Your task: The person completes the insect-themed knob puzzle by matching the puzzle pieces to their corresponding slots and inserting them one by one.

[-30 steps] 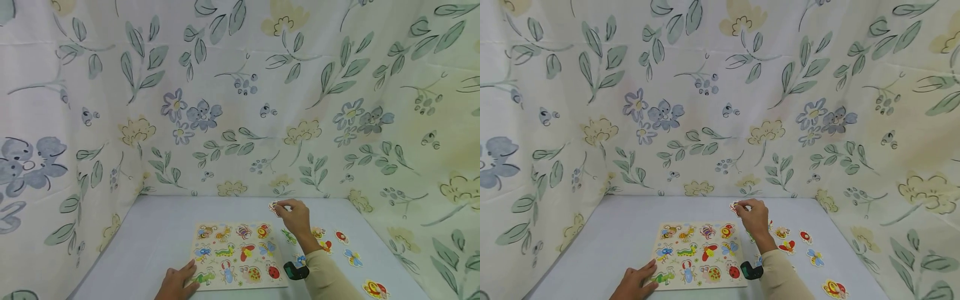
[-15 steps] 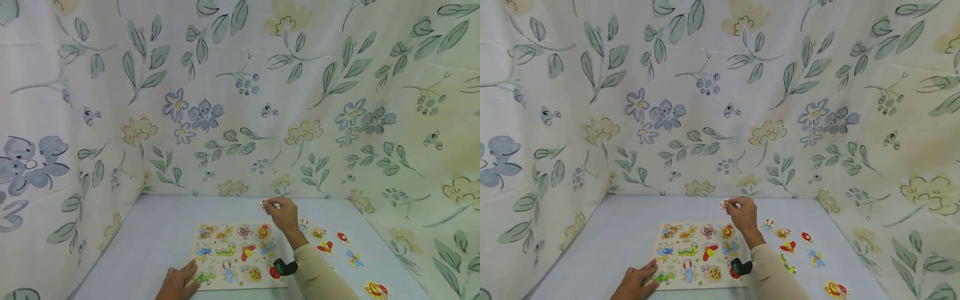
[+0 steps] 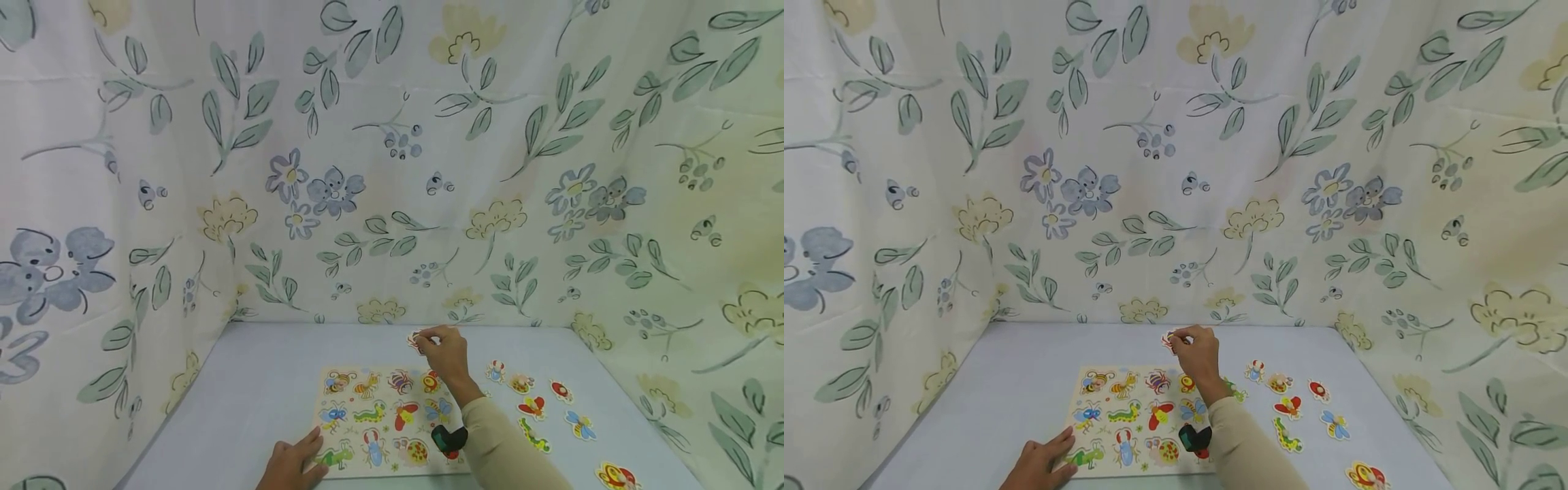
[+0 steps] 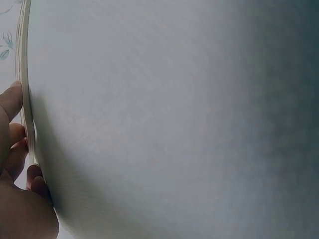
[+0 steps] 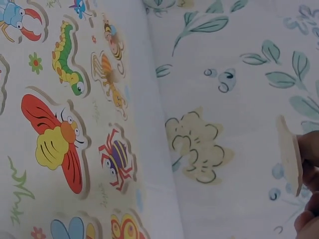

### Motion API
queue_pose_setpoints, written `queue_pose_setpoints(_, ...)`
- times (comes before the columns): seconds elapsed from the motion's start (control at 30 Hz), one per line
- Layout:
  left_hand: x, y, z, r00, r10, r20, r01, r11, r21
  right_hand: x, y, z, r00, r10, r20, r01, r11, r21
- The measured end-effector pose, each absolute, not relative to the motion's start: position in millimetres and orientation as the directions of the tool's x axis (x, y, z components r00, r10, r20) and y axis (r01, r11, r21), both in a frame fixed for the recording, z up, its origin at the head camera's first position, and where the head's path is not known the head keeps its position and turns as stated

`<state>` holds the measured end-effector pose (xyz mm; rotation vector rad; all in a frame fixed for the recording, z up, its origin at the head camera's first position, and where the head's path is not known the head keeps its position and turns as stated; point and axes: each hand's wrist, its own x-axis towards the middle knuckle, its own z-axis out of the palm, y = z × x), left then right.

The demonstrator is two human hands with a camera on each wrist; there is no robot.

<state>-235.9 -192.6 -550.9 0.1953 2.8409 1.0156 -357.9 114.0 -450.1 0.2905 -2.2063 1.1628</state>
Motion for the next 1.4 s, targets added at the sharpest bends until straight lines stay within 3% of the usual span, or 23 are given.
queue_pose_setpoints(0.33,-234,-193,-553,-0.985,0.172,-0.031,0.112,0.759,0.642,-367,98,-475,-0.782,0.066,0.619,-0.457,0.615,-0.643)
queue_pose_setpoints(0.73,-235,-194,-551,-0.985,0.172,-0.032,0.11,0.75,0.652,-368,82,-498,-0.845,0.126,0.52,-0.378,0.547,-0.747)
queue_pose_setpoints(1.4,-237,-193,-553,-0.985,0.16,-0.061,0.083,0.755,0.651,-365,75,-542,-0.888,0.159,0.431,-0.228,0.663,-0.714)
